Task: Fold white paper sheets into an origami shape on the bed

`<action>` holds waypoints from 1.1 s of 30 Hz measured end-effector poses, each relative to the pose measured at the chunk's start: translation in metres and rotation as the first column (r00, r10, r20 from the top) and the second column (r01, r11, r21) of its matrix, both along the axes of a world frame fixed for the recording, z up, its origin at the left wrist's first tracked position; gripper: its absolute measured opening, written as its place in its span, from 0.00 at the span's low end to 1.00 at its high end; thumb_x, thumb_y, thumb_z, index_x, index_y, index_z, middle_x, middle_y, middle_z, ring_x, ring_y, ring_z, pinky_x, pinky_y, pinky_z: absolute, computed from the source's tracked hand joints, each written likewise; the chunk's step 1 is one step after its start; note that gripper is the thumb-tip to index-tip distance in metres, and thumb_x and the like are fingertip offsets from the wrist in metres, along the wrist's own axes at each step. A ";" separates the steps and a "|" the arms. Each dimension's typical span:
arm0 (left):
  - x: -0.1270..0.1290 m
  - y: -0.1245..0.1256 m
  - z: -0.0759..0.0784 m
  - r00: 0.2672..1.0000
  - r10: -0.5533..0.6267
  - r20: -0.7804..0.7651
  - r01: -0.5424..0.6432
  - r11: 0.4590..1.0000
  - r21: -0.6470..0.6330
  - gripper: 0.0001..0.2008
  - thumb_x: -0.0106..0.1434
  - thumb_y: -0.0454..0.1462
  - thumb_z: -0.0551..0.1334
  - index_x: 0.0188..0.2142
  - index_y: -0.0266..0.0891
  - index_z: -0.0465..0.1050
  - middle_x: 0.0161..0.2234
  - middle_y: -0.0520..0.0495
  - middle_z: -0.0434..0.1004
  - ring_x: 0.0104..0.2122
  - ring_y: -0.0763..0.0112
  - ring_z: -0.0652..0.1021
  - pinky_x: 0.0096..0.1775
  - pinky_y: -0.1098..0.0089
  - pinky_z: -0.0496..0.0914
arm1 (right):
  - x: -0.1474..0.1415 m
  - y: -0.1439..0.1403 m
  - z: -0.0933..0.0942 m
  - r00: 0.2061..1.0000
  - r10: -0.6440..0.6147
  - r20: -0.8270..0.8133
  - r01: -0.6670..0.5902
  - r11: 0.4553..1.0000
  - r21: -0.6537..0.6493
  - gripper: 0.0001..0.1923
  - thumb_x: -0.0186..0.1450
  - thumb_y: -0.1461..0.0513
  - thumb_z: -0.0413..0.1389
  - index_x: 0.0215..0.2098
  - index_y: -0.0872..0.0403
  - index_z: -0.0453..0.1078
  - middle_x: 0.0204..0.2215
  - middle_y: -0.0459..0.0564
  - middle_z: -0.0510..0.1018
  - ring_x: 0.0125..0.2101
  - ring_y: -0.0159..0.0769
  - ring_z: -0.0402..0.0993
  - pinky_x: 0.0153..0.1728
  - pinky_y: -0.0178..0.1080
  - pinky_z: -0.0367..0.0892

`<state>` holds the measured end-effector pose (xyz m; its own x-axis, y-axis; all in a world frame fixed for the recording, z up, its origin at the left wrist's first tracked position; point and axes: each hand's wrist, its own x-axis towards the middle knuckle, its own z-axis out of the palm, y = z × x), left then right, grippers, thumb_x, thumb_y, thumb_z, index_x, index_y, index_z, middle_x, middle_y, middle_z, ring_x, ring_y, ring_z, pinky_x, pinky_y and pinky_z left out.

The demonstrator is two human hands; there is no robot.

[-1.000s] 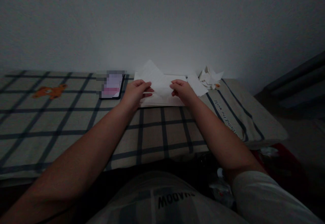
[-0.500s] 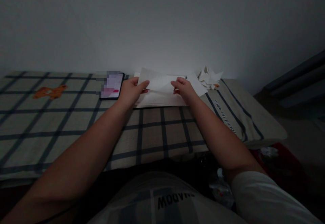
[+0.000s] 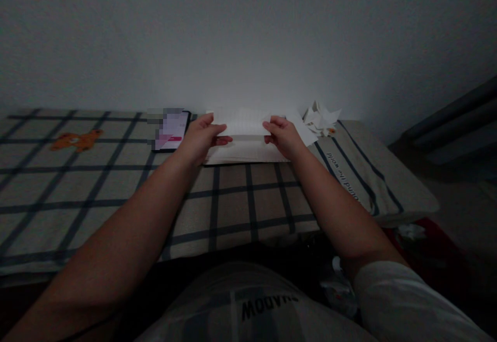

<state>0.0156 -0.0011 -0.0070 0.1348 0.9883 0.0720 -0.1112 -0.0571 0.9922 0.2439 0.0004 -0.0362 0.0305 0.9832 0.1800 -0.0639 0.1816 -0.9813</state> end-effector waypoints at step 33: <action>0.012 -0.030 0.004 0.841 -0.466 -0.273 0.374 0.867 -0.328 0.13 0.58 0.48 0.66 0.32 0.41 0.75 0.25 0.50 0.78 0.20 0.73 0.74 0.21 0.74 0.63 | -0.013 -0.017 0.006 0.921 0.377 -0.094 -0.386 0.916 -0.111 0.18 0.57 0.57 0.65 0.45 0.54 0.76 0.28 0.44 0.77 0.23 0.27 0.70 0.24 0.33 0.69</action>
<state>0.0280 -0.0314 -0.0031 0.5114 0.8069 -0.2957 0.2721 0.1744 0.9463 0.2312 -0.0168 -0.0302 -0.3436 0.9368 0.0662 -0.1720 0.0065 -0.9851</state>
